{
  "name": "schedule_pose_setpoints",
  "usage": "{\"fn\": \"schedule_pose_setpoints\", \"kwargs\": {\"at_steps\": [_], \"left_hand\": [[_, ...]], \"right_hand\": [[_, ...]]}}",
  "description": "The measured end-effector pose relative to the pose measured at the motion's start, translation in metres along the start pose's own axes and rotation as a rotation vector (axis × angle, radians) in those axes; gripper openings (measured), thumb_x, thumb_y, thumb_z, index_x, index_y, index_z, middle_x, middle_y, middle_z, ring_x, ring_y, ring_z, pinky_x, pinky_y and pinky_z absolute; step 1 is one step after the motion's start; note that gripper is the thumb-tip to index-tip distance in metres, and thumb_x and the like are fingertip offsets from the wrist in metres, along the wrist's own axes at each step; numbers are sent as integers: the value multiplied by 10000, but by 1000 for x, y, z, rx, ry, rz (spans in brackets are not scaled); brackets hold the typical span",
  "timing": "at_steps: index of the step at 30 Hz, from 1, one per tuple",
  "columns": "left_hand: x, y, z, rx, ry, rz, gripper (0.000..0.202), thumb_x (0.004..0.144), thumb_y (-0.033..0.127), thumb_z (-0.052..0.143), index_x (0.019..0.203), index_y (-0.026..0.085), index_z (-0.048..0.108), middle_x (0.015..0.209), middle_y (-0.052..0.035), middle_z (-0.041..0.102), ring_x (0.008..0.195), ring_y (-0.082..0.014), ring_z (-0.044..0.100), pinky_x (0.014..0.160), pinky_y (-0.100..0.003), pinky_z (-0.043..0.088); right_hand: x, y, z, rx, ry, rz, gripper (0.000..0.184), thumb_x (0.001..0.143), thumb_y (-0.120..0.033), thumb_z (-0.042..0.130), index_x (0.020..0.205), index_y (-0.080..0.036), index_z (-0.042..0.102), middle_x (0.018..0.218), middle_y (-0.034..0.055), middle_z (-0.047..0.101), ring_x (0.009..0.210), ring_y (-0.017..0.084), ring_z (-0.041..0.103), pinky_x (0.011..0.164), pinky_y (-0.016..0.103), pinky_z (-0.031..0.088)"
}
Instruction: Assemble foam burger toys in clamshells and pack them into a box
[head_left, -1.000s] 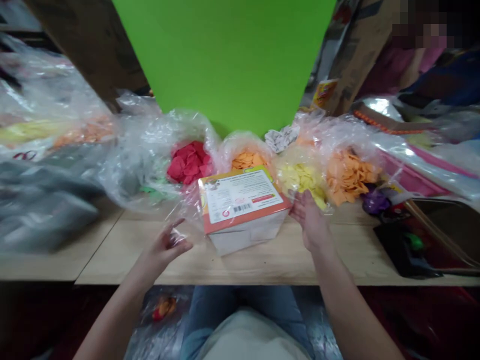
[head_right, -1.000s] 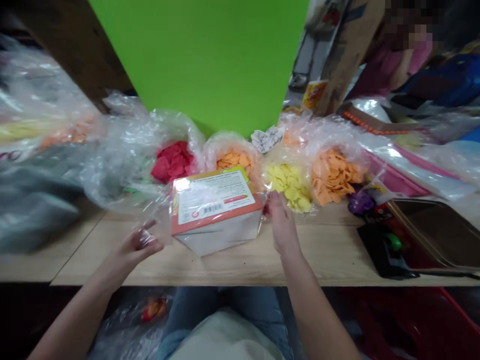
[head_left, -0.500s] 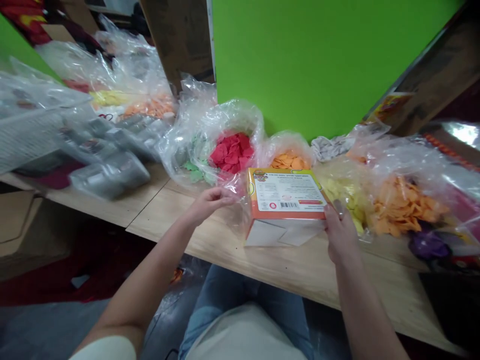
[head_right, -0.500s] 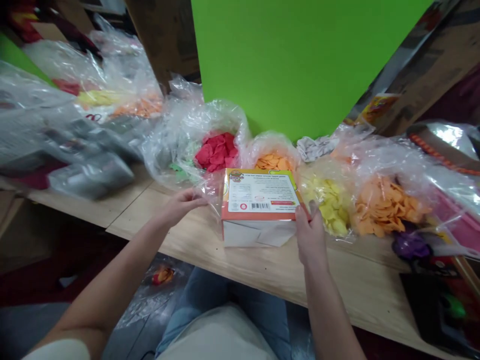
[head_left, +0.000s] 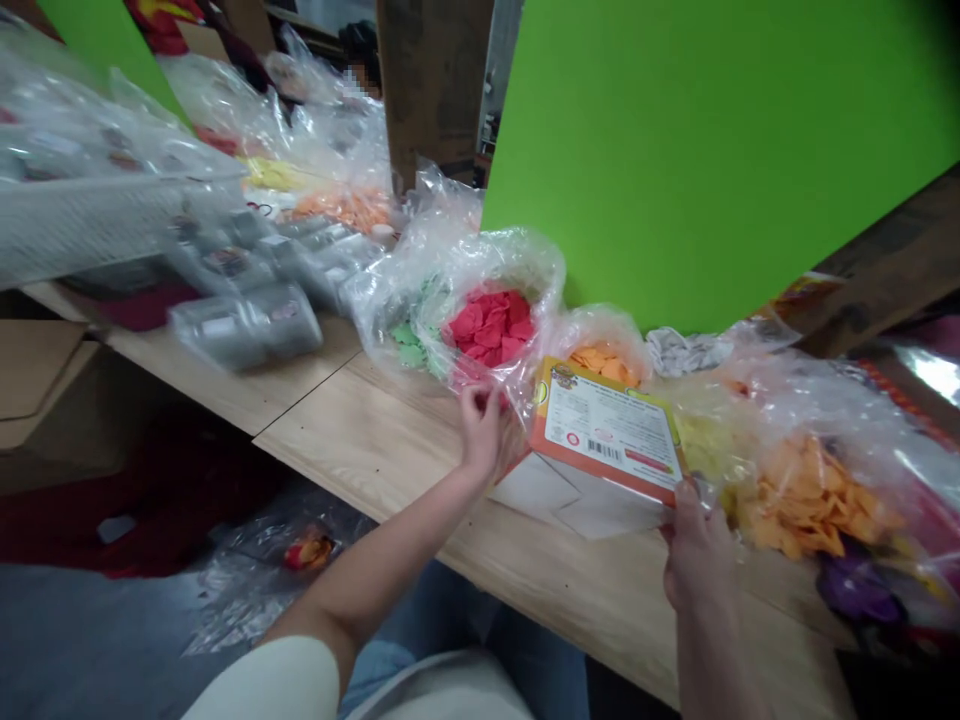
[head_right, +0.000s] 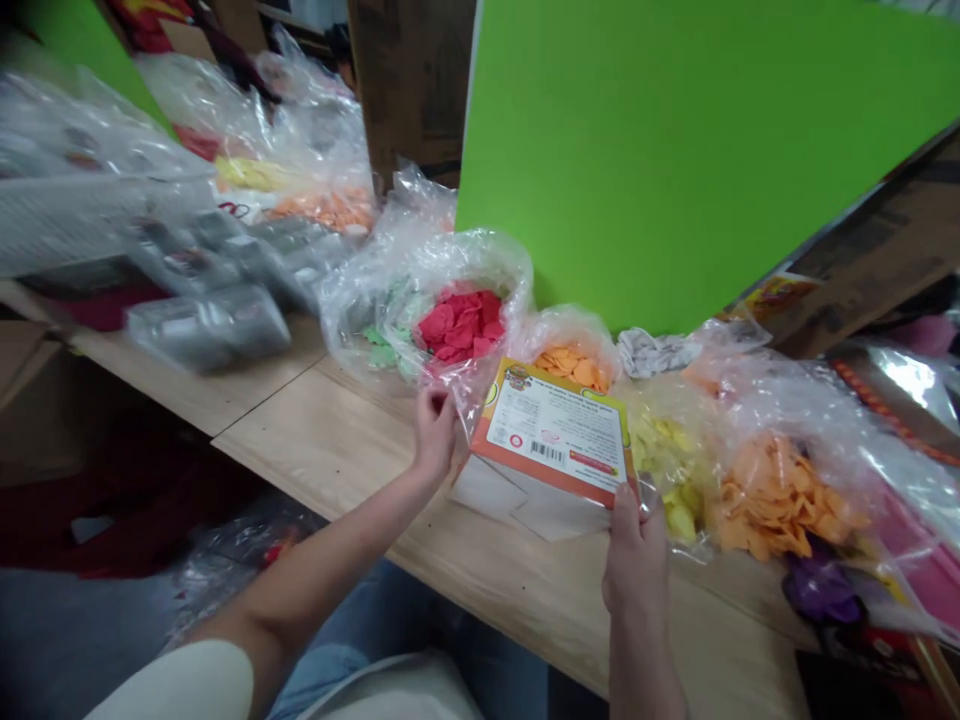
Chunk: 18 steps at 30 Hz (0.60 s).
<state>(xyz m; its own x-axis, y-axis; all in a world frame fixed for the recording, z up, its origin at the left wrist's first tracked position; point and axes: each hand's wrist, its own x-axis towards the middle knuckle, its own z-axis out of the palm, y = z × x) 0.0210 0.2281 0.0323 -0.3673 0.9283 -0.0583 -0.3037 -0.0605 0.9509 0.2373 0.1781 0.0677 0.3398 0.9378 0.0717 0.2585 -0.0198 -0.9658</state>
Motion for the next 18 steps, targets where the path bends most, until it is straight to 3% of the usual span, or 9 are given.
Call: {"fn": "schedule_pose_setpoints", "kwargs": {"at_steps": [2, 3, 5, 6, 8, 11, 13, 15, 18], "left_hand": [[-33, 7, -13, 24, 99, 63, 197, 851, 379, 428, 941, 208, 470, 987, -72, 543, 1026, -193, 486, 898, -324, 354], [-47, 11, -16, 61, 70, 127, 244, 858, 401, 410, 992, 213, 489, 1049, -91, 541, 1050, -207, 484, 900, -335, 361], [-60, 20, -13, 89, -187, 215, 398, 802, 433, 513, 1131, 212, 483, 1223, -114, 490, 1162, -250, 421, 952, -367, 337], [-57, 25, -7, 84, -283, 196, 434, 778, 432, 552, 1144, 209, 488, 1222, -113, 504, 1161, -260, 427, 953, -375, 340], [-37, 35, 8, 71, -350, 83, 412, 756, 447, 574, 1065, 175, 544, 1089, -115, 591, 1065, -273, 505, 897, -390, 381], [1, 44, 31, 158, -296, -87, 350, 716, 406, 621, 915, 120, 590, 901, -116, 642, 921, -281, 573, 818, -407, 421], [12, 47, 38, 183, -300, -105, 314, 732, 341, 601, 939, 105, 589, 904, -116, 647, 924, -275, 578, 821, -409, 427], [7, 51, 35, 180, -339, -74, 338, 769, 292, 544, 1055, 113, 564, 996, -107, 641, 985, -256, 565, 867, -399, 419], [-29, 56, 15, 203, -376, 55, 433, 818, 296, 478, 1222, 142, 476, 1196, -91, 569, 1128, -232, 495, 976, -379, 359]], "right_hand": [[0, 3, 0, 51, 39, 37, 424, 795, -478, 467, 1138, -232, 501, 1172, 77, 569, 1050, 252, 559, 811, 395, 504], [1, 5, 1, 71, 63, 46, 415, 791, -477, 475, 1123, -230, 509, 1174, 72, 568, 1067, 253, 549, 831, 394, 496], [1, 7, 3, 41, 77, 10, 428, 800, -484, 451, 1145, -235, 495, 1191, 64, 558, 1095, 248, 531, 851, 383, 487], [1, 8, 4, 18, 82, -19, 442, 805, -489, 434, 1166, -237, 485, 1198, 61, 555, 1101, 244, 527, 851, 377, 487], [2, 8, 6, -28, 84, -80, 468, 815, -494, 402, 1201, -239, 473, 1216, 54, 547, 1112, 235, 518, 850, 361, 488], [2, 4, 12, -58, 86, -149, 492, 826, -498, 363, 1234, -245, 466, 1250, 39, 526, 1139, 217, 498, 863, 343, 481], [0, -2, 15, -60, 86, -153, 498, 835, -496, 337, 1242, -240, 467, 1250, 37, 528, 1135, 209, 501, 877, 337, 472], [-6, -8, 16, -46, 120, -120, 504, 847, -482, 325, 1252, -216, 463, 1254, 47, 527, 1140, 202, 495, 922, 338, 438], [-34, -12, 8, -56, 190, -107, 525, 866, -443, 335, 1303, -163, 410, 1339, 64, 443, 1235, 194, 395, 1037, 349, 313]]}}
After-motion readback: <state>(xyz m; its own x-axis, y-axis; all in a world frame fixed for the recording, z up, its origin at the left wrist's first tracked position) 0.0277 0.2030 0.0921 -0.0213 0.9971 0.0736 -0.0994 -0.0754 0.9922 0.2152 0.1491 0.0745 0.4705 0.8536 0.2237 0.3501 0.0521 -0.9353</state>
